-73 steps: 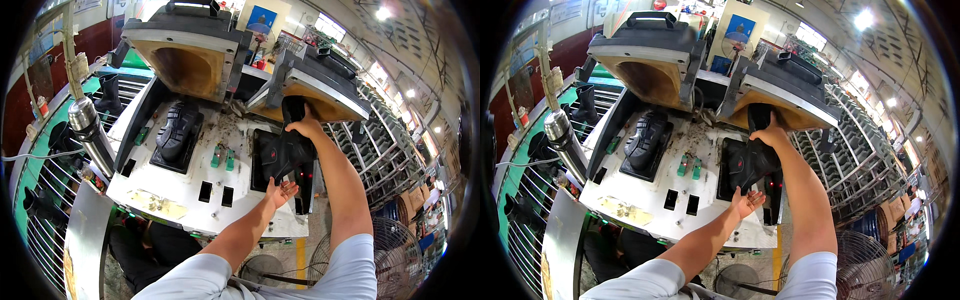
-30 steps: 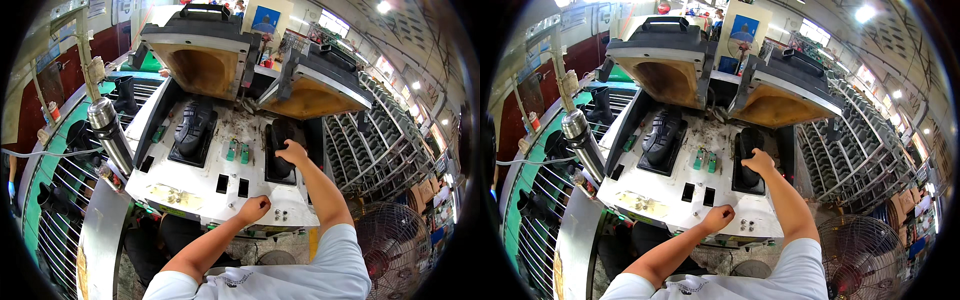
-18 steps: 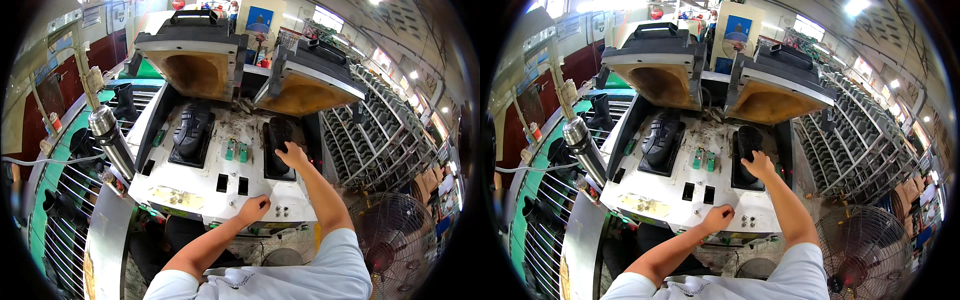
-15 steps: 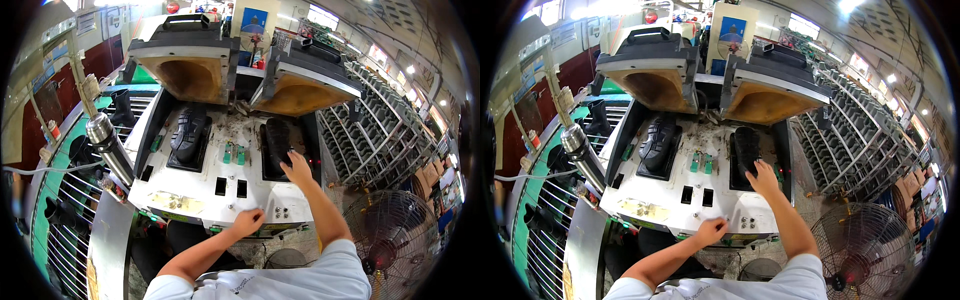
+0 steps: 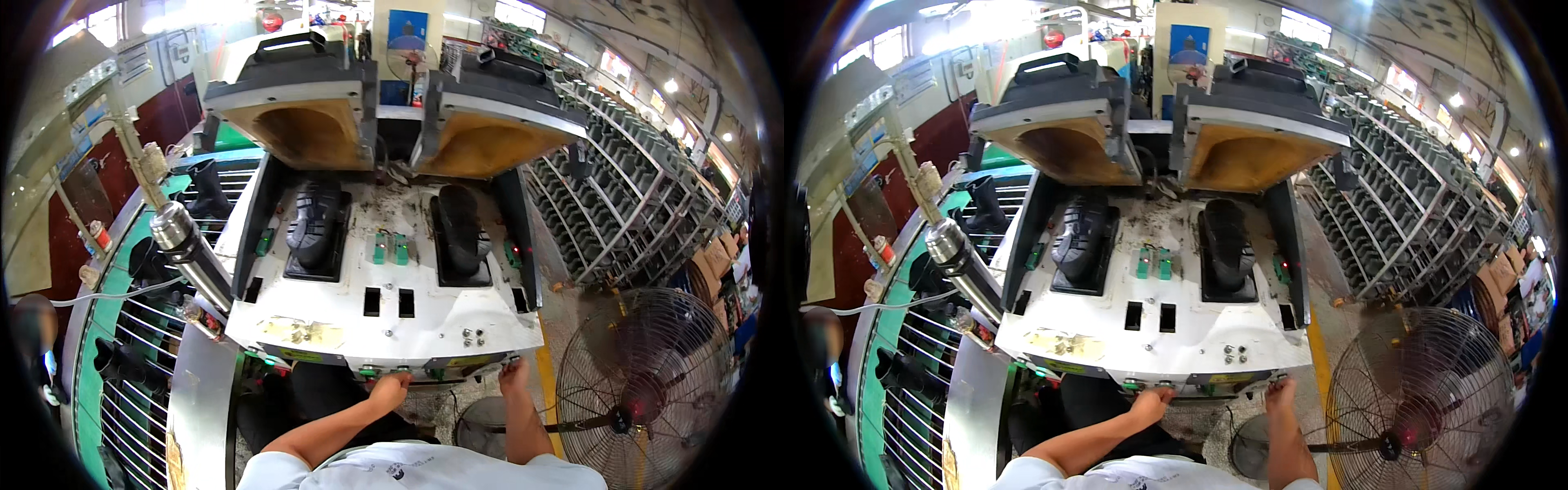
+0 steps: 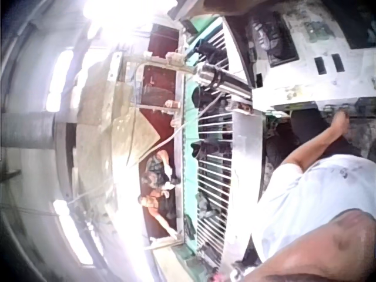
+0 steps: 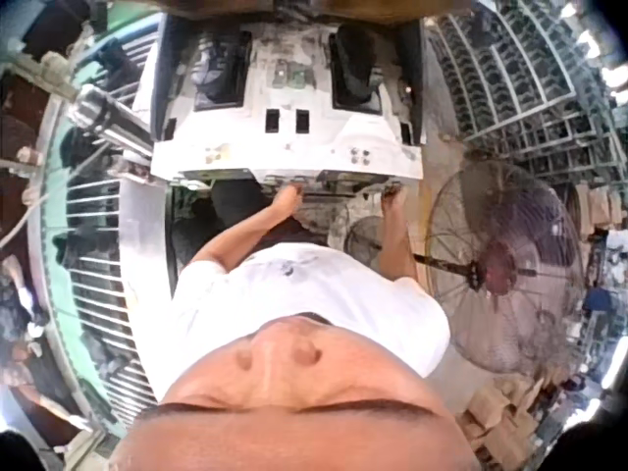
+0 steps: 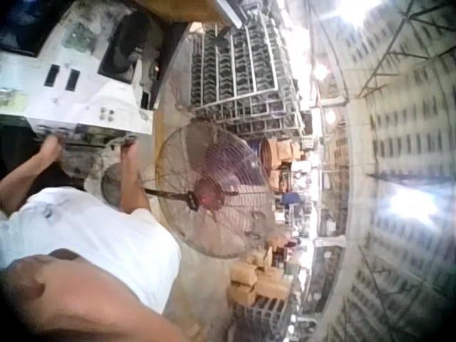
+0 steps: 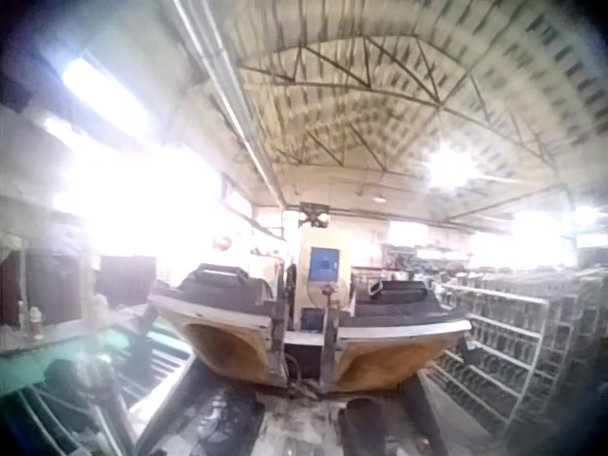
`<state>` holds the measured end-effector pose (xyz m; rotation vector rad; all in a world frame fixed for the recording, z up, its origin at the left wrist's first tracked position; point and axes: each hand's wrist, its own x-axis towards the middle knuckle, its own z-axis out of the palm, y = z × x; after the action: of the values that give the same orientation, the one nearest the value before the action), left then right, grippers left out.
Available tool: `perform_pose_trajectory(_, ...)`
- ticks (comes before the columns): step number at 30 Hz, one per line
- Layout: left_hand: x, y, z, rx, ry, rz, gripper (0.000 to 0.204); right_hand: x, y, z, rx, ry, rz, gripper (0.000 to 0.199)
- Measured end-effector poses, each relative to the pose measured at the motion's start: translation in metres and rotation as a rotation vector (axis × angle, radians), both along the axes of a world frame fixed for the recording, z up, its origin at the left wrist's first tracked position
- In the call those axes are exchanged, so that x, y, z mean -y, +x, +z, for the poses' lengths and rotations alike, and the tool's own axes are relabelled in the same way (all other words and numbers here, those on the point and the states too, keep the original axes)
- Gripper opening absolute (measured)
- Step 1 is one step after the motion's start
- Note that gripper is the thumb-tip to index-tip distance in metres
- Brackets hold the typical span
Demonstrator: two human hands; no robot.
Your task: The person takes boots from a conveyor belt, places them one at a time into a machine, and then presses buttons to operate the machine.
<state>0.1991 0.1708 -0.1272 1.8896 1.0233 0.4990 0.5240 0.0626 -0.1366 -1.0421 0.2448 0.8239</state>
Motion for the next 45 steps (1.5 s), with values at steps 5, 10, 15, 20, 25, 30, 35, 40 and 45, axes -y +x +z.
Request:
perform_pose_trajectory(5, -0.006, -0.045, 0.016, 0.013, -0.096, 0.06, 0.023, 0.024, -0.026, -0.066, 1.003, -0.828, 0.485, 0.018)
perform_pose_trajectory(10, -0.021, -0.19, -0.011, 0.02, 0.132, 0.615, 0.019, -0.04, -0.238, 0.048, 1.357, -0.148, 1.281, 0.027)
perform_pose_trajectory(15, -0.025, -0.333, 0.007, -0.242, 0.324, 1.111, 0.024, -0.153, -0.358, 0.115, 1.582, 0.218, 0.92, 0.035)
perform_pose_trajectory(20, 0.007, -0.425, -0.003, -0.282, 0.239, 1.37, 0.025, -0.324, -0.395, 0.173, 1.612, 0.184, 0.63, 0.038)
perform_pose_trajectory(25, 0.015, -0.443, -0.011, -0.352, 0.251, 1.267, 0.026, -0.437, -0.398, 0.225, 1.865, -0.662, 0.687, 0.093)
perform_pose_trajectory(30, 0.011, -0.443, -0.019, -0.372, 0.185, 1.306, 0.024, -0.47, -0.383, 0.226, 1.495, -1.109, 1.115, 0.128)
perform_pose_trajectory(35, 0.011, -0.446, -0.015, -0.342, 0.189, 1.325, 0.023, -0.485, -0.382, 0.221, 1.391, -1.099, 1.266, 0.12)
perform_pose_trajectory(40, 0.013, -0.45, -0.018, -0.309, 0.221, 1.353, 0.024, -0.468, -0.394, 0.23, 1.499, -1.06, 1.039, 0.116)
perform_pose_trajectory(45, 0.011, -0.448, -0.013, -0.314, 0.233, 1.319, 0.023, -0.467, -0.368, 0.255, 1.564, -0.917, 0.878, 0.116)
